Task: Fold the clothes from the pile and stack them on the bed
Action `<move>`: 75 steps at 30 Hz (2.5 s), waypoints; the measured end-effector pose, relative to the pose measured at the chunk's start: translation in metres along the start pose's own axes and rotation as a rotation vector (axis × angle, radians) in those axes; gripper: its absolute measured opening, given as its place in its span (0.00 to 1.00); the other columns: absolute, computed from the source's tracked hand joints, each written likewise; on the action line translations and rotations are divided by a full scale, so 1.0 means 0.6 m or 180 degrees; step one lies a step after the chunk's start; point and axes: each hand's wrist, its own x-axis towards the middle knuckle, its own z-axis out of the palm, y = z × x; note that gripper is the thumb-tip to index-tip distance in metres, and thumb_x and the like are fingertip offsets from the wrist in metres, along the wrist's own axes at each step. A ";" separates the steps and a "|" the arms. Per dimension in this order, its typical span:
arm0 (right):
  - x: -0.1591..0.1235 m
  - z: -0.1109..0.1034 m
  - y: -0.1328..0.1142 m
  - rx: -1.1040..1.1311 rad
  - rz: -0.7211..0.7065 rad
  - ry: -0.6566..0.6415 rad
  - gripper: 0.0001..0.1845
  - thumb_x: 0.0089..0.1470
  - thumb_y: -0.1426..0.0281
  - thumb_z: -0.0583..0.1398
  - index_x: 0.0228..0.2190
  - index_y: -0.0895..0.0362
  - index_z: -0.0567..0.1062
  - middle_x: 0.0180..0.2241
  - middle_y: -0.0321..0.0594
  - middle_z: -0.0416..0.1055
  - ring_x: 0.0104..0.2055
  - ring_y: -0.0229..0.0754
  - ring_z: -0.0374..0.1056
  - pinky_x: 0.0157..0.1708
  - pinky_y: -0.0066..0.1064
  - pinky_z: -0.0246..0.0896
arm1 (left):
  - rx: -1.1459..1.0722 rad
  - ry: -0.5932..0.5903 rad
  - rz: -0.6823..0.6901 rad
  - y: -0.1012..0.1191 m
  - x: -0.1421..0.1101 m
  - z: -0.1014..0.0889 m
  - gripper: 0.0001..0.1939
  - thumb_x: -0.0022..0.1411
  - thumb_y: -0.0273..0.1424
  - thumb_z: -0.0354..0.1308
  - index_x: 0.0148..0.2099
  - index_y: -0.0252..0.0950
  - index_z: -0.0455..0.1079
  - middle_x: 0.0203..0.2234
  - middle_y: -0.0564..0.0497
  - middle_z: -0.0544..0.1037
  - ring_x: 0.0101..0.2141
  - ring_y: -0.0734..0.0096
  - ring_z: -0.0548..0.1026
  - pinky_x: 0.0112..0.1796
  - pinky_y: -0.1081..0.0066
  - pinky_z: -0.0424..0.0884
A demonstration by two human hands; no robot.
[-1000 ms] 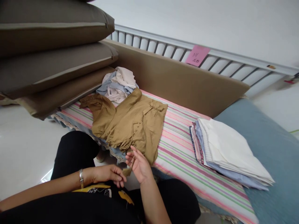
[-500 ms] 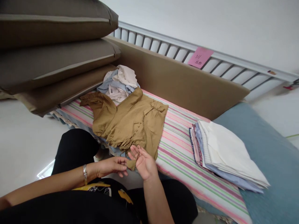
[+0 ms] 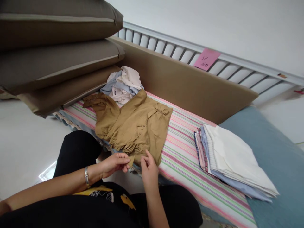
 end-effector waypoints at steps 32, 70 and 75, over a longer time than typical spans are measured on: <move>-0.047 0.011 0.008 -0.0465 -0.0814 -0.0336 0.17 0.48 0.64 0.59 0.39 0.56 0.78 0.39 0.44 0.76 0.42 0.47 0.71 0.46 0.39 0.64 | 0.0280 0.0116 0.0359 0.012 0.000 0.033 0.15 0.50 0.40 0.63 0.29 0.33 0.65 0.21 0.53 0.74 0.19 0.79 0.69 0.26 0.75 0.65; -0.037 0.018 0.005 0.1469 0.0500 -0.0330 0.18 0.40 0.57 0.66 0.25 0.57 0.72 0.23 0.36 0.71 0.25 0.38 0.68 0.28 0.29 0.66 | 0.0822 0.0042 0.0410 -0.018 0.016 0.011 0.15 0.48 0.38 0.64 0.28 0.33 0.65 0.21 0.53 0.73 0.21 0.77 0.69 0.28 0.74 0.63; -0.033 0.016 0.013 0.1186 0.0397 -0.0091 0.20 0.38 0.54 0.67 0.24 0.58 0.72 0.22 0.38 0.72 0.25 0.39 0.68 0.26 0.29 0.65 | 0.1135 0.0355 0.0825 -0.013 0.016 0.010 0.13 0.51 0.37 0.61 0.34 0.35 0.65 0.24 0.55 0.70 0.22 0.77 0.68 0.27 0.75 0.63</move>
